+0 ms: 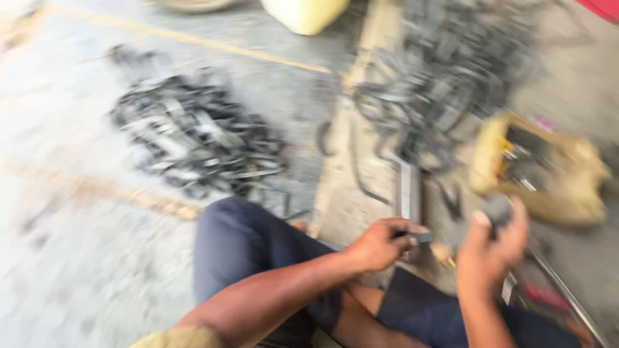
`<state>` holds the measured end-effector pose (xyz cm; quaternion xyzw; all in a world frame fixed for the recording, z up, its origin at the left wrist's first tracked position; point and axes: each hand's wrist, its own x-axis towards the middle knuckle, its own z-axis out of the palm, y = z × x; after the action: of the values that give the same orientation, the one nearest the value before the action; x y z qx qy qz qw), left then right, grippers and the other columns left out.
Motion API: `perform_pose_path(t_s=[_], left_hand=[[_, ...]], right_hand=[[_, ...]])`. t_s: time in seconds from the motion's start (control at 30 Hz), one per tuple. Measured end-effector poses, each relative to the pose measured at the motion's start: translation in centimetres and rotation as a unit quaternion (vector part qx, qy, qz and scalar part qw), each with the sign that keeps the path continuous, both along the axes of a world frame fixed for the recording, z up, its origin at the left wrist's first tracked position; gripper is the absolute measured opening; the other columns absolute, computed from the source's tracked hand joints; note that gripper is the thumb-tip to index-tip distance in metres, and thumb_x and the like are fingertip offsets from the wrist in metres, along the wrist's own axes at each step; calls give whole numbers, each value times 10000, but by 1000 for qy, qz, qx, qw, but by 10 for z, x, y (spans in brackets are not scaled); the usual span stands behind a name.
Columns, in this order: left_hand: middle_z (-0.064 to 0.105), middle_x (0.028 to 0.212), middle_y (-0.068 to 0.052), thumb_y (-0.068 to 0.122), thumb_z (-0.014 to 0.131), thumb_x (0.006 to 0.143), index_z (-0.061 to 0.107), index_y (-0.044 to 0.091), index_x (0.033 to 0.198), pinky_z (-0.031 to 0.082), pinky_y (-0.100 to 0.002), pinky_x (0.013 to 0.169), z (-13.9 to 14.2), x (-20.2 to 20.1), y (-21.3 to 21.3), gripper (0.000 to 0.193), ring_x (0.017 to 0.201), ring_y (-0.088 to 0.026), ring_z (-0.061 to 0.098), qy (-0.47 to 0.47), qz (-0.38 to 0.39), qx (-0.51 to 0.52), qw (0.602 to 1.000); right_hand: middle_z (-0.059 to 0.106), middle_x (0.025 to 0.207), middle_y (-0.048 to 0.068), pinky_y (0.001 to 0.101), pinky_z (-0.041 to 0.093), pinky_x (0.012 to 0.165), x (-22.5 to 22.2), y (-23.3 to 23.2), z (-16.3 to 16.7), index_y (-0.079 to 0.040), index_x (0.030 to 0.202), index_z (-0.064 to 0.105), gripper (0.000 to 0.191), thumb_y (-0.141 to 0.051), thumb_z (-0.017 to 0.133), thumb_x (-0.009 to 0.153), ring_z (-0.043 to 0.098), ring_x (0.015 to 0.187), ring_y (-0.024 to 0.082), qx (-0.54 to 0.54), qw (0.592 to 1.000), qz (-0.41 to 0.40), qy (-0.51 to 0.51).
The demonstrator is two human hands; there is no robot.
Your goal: The person sits on the floor and repairs rubber belts by cutting them with scissors, smoothing the edges with a file, applying glue, and pressing the pieces together. The person repeats this process for multiple belt segments.
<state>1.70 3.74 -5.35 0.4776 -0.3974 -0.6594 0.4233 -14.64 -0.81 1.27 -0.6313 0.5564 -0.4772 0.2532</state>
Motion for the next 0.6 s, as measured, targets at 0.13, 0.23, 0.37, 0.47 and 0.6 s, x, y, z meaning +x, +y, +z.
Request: perform_pose_path(t_s=[0.13,0.23,0.37,0.47,0.6], left_hand=[[705,1086,-109,68,626,953,729,92,1225,544,-349,945,-16,11,-12,292,1018,-228,677,-102,69,-159,979],[696,1145,-130,61,657,941,740,89,1221,516,-358,1048,-23,-4,-7,293,1122,-252,664,-121,50,-229,965],[678,1165,-140,67,654,960,736,89,1233,502,-364,1056,-25,-21,0,286,1146,-263,659,-90,25,-174,980],[679,1170,-135,84,638,972,719,98,1255,517,-356,1028,-27,-12,-8,295,1121,-253,668,-62,57,-144,986],[682,1171,-126,71,608,962,706,90,1275,537,-345,991,-26,-2,-16,329,1103,-231,679,-11,53,-159,986]], right_hand=[[621,1259,203,311,525,930,3,52,-33,49,1523,449,555,-130,618,1026,640,1050,212,-37,992,123,9],[665,1116,211,325,541,787,1,32,-46,21,1532,488,560,-129,633,1012,659,892,232,-7,995,80,56],[651,1259,191,321,568,928,-12,-12,-42,68,1574,406,571,-139,592,1075,671,1055,201,-22,995,24,-92],[653,1219,219,331,571,850,-12,9,-41,48,1599,421,572,-154,600,1095,669,979,219,-61,998,3,-32],[654,1184,200,312,543,876,-2,46,-48,27,1576,427,672,-193,625,973,662,1003,221,-19,990,139,-28]])
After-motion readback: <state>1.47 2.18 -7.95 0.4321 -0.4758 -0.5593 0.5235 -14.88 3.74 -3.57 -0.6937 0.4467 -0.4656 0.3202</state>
